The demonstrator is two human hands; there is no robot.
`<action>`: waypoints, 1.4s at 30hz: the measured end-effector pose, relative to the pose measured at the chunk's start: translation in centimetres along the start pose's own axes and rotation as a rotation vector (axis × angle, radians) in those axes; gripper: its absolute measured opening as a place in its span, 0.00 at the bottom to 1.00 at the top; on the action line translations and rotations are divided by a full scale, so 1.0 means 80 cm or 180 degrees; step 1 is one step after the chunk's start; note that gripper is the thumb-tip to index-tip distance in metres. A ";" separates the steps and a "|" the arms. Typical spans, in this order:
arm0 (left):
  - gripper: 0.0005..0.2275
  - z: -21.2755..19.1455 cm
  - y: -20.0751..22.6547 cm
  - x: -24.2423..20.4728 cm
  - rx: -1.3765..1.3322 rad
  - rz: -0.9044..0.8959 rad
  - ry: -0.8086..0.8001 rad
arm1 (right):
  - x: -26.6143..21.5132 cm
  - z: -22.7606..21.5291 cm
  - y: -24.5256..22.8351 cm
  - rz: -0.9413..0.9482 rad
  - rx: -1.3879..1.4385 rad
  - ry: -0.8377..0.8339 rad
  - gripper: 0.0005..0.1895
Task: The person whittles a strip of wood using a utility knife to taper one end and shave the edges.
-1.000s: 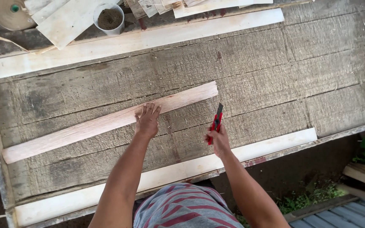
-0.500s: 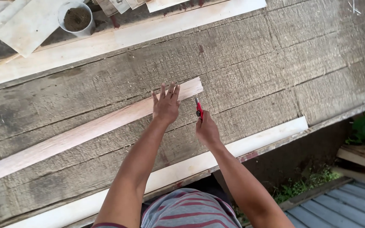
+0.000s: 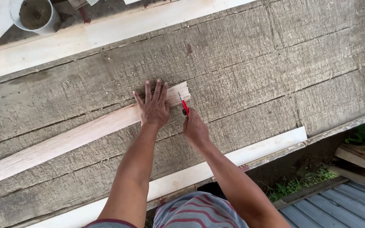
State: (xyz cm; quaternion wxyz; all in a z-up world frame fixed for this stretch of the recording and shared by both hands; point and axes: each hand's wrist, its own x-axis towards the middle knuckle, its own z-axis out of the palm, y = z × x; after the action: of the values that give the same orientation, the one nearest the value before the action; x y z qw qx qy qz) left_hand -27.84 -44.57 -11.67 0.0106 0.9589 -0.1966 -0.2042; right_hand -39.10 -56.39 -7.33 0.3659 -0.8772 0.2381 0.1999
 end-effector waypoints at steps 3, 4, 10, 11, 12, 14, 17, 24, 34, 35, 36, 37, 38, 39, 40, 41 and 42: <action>0.28 0.026 -0.009 0.009 -0.0115 0.0175 0.0255 | 0.027 0.018 0.014 -0.0089 -0.0247 0.0010 0.19; 0.28 0.032 -0.010 0.014 -0.0111 0.0173 0.0253 | 0.033 0.019 0.012 -0.0090 -0.0243 0.0007 0.19; 0.25 0.057 -0.014 0.021 -0.0151 0.0154 0.0443 | 0.068 0.062 0.036 -0.0500 -0.0710 0.0165 0.22; 0.24 0.060 -0.015 0.019 -0.0178 0.0192 0.0528 | 0.069 0.065 0.038 -0.0508 -0.0716 0.0210 0.22; 0.24 0.062 -0.014 0.019 -0.0211 0.0239 0.0619 | 0.070 0.067 0.040 -0.0511 -0.0726 0.0264 0.22; 0.24 0.071 -0.017 0.021 -0.0228 0.0255 0.0710 | 0.065 0.066 0.034 -0.0473 -0.0734 0.0232 0.23; 0.24 0.088 -0.019 0.026 -0.0284 0.0293 0.0941 | 0.054 0.048 0.013 -0.0344 -0.0747 0.0044 0.23; 0.22 0.089 -0.020 0.027 -0.0322 0.0338 0.1187 | 0.054 0.031 0.004 -0.0248 -0.0730 -0.0219 0.20; 0.21 0.105 -0.022 0.035 -0.0243 0.0385 0.1454 | -0.020 0.020 0.025 0.0755 0.0706 -0.0741 0.27; 0.22 0.105 -0.023 0.035 -0.0238 0.0384 0.1443 | -0.034 0.006 0.016 0.0758 0.0766 -0.0713 0.31; 0.22 0.106 -0.022 0.034 -0.0241 0.0372 0.1431 | -0.049 -0.009 0.007 0.0760 0.0815 -0.0691 0.35; 0.22 0.109 -0.023 0.028 -0.0250 0.0380 0.1434 | -0.060 -0.017 0.000 0.0766 0.0811 -0.0681 0.35; 0.22 0.109 -0.024 0.028 -0.0254 0.0390 0.1365 | -0.065 -0.027 -0.009 0.0680 0.0654 -0.0785 0.35; 0.22 0.109 -0.026 0.029 -0.0259 0.0400 0.1296 | -0.071 -0.037 -0.017 0.0596 0.0495 -0.0886 0.35; 0.22 0.110 -0.027 0.030 -0.0264 0.0391 0.1299 | -0.063 -0.021 -0.004 0.0591 0.0486 -0.0890 0.35; 0.23 0.112 -0.028 0.033 -0.0350 0.0472 0.1327 | -0.054 -0.005 0.009 0.0330 0.0162 -0.0639 0.24; 0.25 0.115 -0.032 0.034 -0.0429 0.0549 0.1353 | -0.045 0.012 0.022 0.0065 -0.0156 -0.0392 0.14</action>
State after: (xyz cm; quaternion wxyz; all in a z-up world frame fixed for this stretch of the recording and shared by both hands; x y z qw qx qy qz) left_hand -28.24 -42.73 -21.39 0.1332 0.9571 -0.2571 -0.0088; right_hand -43.14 -55.75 -7.04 0.3562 -0.8695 0.2191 0.2630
